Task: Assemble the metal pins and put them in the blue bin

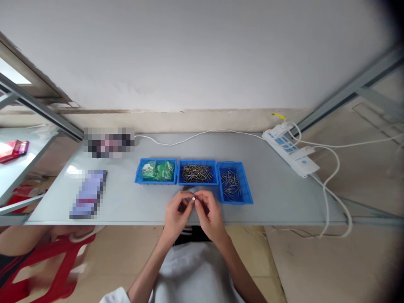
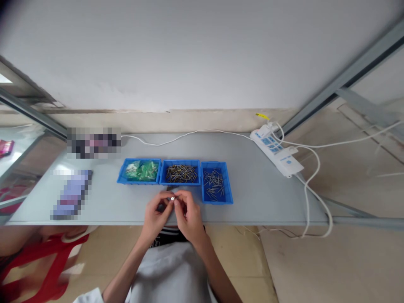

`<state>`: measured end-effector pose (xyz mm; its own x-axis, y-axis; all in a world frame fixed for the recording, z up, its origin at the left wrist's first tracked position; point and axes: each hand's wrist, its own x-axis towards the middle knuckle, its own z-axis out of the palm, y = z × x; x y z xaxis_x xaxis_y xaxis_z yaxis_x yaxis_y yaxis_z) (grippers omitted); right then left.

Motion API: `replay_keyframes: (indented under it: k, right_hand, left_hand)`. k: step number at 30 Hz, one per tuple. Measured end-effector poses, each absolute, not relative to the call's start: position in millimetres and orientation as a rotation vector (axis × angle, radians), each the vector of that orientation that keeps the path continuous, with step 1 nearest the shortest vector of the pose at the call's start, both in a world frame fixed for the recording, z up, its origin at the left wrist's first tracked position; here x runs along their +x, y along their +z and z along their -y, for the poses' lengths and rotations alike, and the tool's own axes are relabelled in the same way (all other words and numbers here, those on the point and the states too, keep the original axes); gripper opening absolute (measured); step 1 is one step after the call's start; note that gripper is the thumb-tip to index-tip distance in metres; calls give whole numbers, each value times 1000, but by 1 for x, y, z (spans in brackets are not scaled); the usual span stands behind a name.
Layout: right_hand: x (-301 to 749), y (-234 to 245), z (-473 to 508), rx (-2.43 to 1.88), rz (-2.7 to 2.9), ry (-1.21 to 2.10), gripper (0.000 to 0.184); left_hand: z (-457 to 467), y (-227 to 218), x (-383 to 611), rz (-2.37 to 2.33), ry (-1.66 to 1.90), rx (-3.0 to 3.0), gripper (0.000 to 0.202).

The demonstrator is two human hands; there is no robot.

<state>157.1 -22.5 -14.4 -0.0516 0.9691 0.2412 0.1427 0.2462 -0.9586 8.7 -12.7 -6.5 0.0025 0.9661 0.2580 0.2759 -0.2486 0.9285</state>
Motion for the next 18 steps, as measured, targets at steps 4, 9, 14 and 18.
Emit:
replay_keyframes:
  k: [4,9,14,18]
  right_hand:
    - [157,-14,21,-1130,1481,928,17]
    - [156,-14,21,-1156,1509,857,19]
    - [154,-15,22,-1194,1501,771,16]
    - [153,-18,21,-1204,1489,714,11]
  left_hand:
    - [13,-10,9,-1325,1282,1590,10]
    - [12,-11,8,-1304,1273,1607,10]
    - [13,-10,8,-1355,1225,1591,11]
    - [13,-11,8,-1394,1216,1582,10]
